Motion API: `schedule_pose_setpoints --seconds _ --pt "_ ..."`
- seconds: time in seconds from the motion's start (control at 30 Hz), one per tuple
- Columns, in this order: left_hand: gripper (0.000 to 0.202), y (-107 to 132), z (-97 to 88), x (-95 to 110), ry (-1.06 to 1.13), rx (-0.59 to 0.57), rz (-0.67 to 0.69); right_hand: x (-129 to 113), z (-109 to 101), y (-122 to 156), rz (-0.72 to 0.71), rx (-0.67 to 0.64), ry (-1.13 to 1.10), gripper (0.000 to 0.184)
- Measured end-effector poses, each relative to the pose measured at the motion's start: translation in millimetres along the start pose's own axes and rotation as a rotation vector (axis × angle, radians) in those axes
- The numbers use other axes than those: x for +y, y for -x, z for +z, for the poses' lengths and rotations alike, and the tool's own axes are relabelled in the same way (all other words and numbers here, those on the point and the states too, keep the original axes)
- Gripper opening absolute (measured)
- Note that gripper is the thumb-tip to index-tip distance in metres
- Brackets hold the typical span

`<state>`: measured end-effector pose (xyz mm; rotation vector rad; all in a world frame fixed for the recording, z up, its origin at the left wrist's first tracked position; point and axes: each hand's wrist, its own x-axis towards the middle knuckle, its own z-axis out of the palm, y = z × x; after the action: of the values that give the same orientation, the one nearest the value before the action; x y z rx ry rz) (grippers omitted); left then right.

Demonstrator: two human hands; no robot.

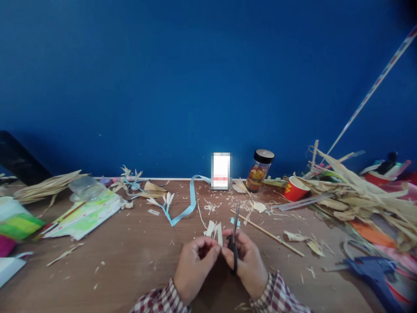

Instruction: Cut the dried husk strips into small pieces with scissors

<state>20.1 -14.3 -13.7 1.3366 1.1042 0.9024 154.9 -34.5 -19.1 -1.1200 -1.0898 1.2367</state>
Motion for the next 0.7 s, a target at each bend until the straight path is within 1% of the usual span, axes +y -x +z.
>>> schedule_pose_setpoints --seconds 0.2,0.4,0.53,0.7 --pt "0.018 1 -0.7 1 -0.007 0.016 0.019 -1 0 2 -0.004 -0.012 0.006 0.030" --pt "0.018 -1 0.3 3 0.042 0.032 -0.050 -2 2 1 0.028 -0.012 0.013 0.032" --pt "0.018 -4 -3.5 3 0.135 0.081 -0.098 -1 2 2 0.033 -0.023 0.026 0.030" --pt "0.019 -7 -13.2 6 0.308 0.160 -0.114 -2 3 4 0.032 -0.120 0.002 0.034"
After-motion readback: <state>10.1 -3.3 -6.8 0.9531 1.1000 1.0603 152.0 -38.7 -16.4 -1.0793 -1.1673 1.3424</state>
